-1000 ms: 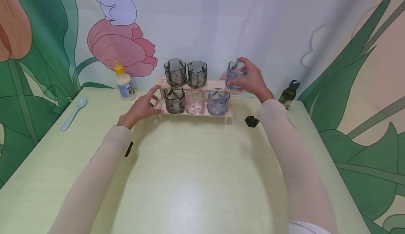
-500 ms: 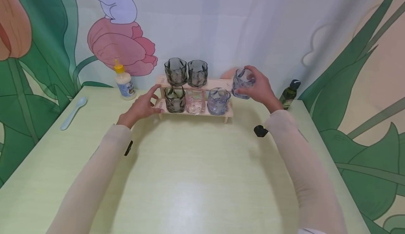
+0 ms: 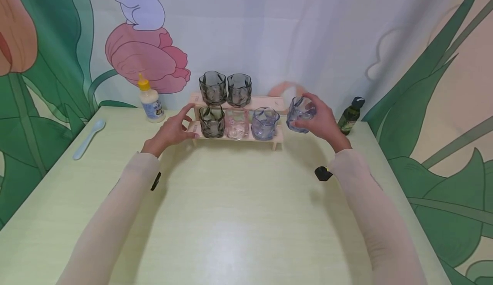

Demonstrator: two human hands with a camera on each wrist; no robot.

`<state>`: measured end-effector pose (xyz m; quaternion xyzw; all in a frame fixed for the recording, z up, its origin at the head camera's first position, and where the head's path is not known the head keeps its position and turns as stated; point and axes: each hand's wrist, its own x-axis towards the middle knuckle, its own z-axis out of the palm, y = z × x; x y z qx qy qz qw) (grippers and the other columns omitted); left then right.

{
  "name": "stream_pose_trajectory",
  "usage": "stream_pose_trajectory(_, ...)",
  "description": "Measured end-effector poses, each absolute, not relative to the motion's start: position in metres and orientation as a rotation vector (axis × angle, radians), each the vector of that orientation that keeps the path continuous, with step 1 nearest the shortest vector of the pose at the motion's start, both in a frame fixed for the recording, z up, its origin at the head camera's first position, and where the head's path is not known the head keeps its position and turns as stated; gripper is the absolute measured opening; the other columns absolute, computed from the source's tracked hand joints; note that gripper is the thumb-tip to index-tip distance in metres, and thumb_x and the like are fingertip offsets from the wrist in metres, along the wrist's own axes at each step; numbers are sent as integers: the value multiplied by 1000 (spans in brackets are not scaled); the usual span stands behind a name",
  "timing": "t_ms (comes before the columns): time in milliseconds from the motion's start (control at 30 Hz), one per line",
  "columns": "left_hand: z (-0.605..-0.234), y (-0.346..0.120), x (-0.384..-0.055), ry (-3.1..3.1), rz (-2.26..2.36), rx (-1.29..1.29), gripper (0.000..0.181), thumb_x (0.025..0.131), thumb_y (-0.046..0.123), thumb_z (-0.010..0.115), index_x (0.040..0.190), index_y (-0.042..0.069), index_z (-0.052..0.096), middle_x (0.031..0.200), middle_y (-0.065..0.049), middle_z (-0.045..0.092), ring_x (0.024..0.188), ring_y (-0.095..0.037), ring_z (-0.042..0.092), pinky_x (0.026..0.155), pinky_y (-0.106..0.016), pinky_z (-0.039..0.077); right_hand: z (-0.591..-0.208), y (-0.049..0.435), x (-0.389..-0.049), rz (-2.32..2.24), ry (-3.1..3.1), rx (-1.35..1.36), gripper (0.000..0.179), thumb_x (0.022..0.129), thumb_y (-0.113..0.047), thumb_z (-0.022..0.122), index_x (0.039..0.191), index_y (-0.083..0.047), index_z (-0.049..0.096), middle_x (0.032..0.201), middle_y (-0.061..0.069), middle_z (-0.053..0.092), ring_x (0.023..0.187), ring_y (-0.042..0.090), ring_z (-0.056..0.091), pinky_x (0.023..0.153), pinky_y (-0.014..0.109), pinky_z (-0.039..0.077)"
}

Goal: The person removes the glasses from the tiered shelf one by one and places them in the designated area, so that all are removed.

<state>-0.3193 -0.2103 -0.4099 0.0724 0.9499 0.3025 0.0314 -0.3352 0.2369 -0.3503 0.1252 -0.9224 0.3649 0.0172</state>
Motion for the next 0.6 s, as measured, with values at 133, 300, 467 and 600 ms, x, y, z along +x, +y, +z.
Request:
stream_pose_trajectory(133, -411, -209, -320, 2931, 928, 217, 99, 86, 25, 79, 158, 35, 12, 141, -16, 54, 112, -36, 60, 90, -52, 50, -359, 243, -329, 1124, -2870, 387, 86, 85, -24, 79, 156, -20, 31, 133, 23, 52, 114, 41, 54, 90, 57, 49)
stream_pose_trajectory(300, -412, -210, -320, 2929, 930, 222, 100, 86, 24, 80, 159, 35, 12, 141, -17, 54, 111, -36, 60, 90, -52, 50, -372, 248, -325, 1104, -2897, 386, 86, 85, -25, 80, 156, -18, 31, 133, 24, 52, 114, 41, 55, 88, 55, 50)
stream_pose_trajectory(467, -412, -210, -320, 2930, 923, 225, 99, 87, 24, 79, 159, 35, 12, 141, -16, 54, 110, -36, 60, 89, -51, 51, -384, 251, -322, 1102, -2922, 383, 88, 84, -26, 80, 156, -16, 30, 133, 24, 52, 111, 40, 57, 85, 52, 51)
stream_pose_trajectory(600, -409, -209, -319, 2935, 921, 222, 99, 87, 24, 79, 159, 34, 12, 141, -16, 54, 110, -36, 60, 88, -51, 51, -393, 252, -320, 1126, -2937, 373, 90, 84, -26, 80, 157, -17, 29, 134, 25, 52, 113, 40, 56, 87, 52, 50)
